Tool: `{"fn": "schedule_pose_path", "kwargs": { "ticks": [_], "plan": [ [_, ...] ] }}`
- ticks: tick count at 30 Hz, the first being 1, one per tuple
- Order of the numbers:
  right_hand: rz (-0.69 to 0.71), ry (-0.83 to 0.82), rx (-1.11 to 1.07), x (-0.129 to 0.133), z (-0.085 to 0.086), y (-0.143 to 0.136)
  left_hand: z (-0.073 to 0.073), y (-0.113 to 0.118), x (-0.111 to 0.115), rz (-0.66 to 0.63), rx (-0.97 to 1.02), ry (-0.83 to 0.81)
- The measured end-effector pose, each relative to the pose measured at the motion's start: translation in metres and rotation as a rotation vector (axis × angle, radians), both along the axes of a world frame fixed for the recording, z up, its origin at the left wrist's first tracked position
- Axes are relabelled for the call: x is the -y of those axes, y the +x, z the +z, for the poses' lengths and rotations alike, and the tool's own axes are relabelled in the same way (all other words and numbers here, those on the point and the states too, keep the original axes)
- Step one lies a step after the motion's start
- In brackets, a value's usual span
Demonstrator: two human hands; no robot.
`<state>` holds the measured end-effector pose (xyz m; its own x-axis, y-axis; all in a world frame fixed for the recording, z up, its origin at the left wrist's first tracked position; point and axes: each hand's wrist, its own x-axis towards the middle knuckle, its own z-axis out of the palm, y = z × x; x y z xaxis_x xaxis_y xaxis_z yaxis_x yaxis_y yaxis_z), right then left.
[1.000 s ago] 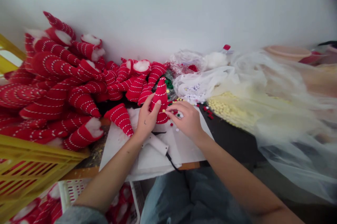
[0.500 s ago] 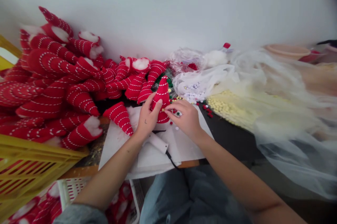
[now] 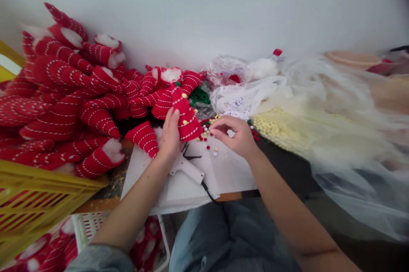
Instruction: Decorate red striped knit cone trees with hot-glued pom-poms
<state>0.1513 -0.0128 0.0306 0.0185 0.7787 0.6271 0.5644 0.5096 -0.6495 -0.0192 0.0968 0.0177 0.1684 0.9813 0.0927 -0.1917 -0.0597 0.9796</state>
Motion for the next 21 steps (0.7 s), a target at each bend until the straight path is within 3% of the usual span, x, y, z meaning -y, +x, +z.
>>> {"fn": "schedule_pose_path", "kwargs": {
  "ticks": [3, 6, 13, 17, 21],
  "plan": [
    [0.186, -0.309, 0.371, 0.000, -0.002, 0.016, 0.008, -0.005, -0.009, 0.015, 0.202, -0.177],
    [0.182, -0.462, 0.564, -0.001, -0.008, 0.020, 0.014, -0.010, -0.013, -0.054, 0.269, -0.225],
    [0.187, -0.457, 0.562, -0.003, -0.019, 0.016, 0.011, -0.007, -0.007, -0.009, 0.258, -0.292],
    [0.147, -0.486, 0.583, -0.003, -0.021, 0.016, 0.009, -0.004, -0.001, -0.050, 0.258, -0.344],
    [0.210, -0.309, 0.461, -0.001, -0.010, 0.016, 0.008, -0.001, 0.004, -0.104, 0.252, -0.329]
  ]
}}
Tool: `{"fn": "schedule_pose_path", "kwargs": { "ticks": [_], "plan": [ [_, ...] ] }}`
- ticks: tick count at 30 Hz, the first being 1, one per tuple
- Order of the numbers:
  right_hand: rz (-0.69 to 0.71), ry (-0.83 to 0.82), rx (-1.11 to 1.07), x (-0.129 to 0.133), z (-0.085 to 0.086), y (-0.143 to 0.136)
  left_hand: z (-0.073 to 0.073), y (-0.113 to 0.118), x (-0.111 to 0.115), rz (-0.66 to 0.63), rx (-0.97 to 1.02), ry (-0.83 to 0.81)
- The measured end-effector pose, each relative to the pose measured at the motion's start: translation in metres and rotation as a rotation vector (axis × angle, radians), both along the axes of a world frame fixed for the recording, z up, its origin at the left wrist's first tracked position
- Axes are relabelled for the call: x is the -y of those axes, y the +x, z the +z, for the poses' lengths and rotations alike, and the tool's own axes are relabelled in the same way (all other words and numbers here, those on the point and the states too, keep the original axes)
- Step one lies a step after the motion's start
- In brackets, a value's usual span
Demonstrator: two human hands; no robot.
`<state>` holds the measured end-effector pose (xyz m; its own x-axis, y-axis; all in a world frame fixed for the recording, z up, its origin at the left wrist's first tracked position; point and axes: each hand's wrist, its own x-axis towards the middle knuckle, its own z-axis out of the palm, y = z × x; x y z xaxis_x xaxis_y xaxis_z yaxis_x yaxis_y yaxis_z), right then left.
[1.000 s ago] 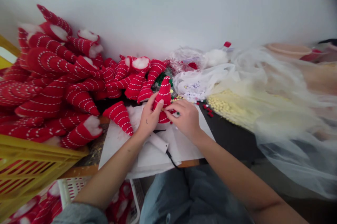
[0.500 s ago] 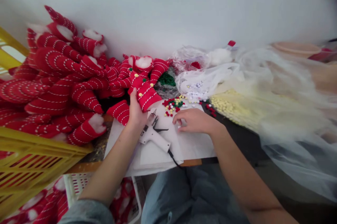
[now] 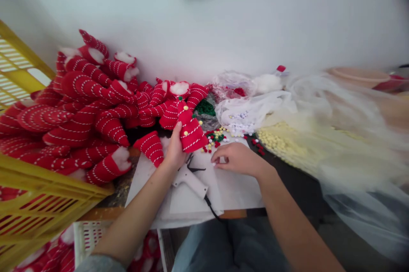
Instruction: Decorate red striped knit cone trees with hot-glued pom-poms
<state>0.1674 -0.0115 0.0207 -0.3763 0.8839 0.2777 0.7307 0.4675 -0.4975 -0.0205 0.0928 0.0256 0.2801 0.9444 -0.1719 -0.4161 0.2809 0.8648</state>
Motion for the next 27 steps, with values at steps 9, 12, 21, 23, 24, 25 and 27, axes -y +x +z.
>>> {"fn": "schedule_pose_path", "kwargs": {
  "ticks": [9, 12, 21, 23, 24, 25, 27],
  "plan": [
    [0.021, 0.362, -0.547, 0.006, 0.016, -0.015, -0.008, 0.003, 0.004, -0.066, -0.002, 0.106],
    [-0.142, 0.404, -0.594, 0.004, 0.013, -0.019, -0.012, 0.002, 0.004, -0.080, -0.058, 0.212],
    [-0.252, 0.524, -0.402, -0.001, 0.011, -0.019, -0.024, 0.000, 0.002, -0.099, -0.206, 0.309],
    [-0.253, 0.551, -0.386, -0.002, 0.011, -0.018, -0.028, -0.001, 0.000, -0.079, -0.232, 0.291],
    [-0.252, 0.557, -0.386, -0.002, 0.010, -0.018, -0.031, -0.002, -0.001, -0.071, -0.239, 0.287],
    [-0.251, 0.561, -0.386, -0.003, 0.010, -0.018, -0.033, -0.002, -0.002, -0.065, -0.243, 0.290],
    [-0.256, 0.559, -0.390, -0.003, 0.008, -0.019, -0.038, -0.004, -0.004, -0.062, -0.259, 0.335]
  ]
}}
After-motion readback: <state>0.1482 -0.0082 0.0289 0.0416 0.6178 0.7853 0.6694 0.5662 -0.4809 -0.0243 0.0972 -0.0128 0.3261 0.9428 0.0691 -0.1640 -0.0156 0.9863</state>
